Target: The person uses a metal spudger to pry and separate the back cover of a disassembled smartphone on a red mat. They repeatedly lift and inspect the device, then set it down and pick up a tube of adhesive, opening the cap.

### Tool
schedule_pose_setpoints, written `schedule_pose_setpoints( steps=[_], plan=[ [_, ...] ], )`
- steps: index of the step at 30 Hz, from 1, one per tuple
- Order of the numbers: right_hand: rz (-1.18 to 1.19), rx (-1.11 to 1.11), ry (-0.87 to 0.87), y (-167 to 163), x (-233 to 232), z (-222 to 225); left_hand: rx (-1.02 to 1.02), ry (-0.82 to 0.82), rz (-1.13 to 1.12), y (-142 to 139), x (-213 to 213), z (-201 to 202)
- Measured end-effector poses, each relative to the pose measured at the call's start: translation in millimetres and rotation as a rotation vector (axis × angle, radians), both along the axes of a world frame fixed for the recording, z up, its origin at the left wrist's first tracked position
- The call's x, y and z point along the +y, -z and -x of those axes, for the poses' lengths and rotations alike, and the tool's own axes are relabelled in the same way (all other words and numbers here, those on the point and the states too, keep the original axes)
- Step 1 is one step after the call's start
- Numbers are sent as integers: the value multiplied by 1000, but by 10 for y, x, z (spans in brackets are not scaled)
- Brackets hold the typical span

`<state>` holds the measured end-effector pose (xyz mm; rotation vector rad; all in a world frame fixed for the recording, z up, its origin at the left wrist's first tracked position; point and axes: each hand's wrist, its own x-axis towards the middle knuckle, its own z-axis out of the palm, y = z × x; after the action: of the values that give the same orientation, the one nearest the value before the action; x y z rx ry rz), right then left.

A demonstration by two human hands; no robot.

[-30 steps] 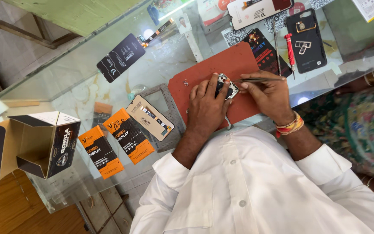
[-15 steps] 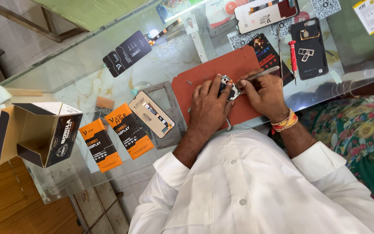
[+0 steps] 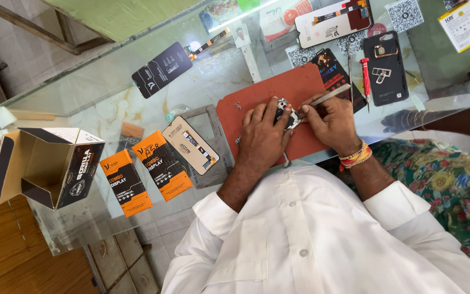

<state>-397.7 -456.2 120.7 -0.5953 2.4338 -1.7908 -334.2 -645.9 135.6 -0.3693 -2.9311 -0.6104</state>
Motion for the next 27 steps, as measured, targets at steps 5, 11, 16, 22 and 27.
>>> schedule_pose_setpoints(
  steps=[5,11,16,22,27],
  plan=[
    [-35,-1,21,6,5,-2,1,1,4,17,34,3],
    [-33,10,2,0,46,15,-10,-9,4,23,48,3],
    [4,-8,16,34,39,24,1,-10,-2,20,52,8],
    [-11,-77,-1,60,80,34,1,-13,-19,5,52,14],
    [49,-58,9,83,72,31,8,-9,-9,3,65,11]
  ],
)
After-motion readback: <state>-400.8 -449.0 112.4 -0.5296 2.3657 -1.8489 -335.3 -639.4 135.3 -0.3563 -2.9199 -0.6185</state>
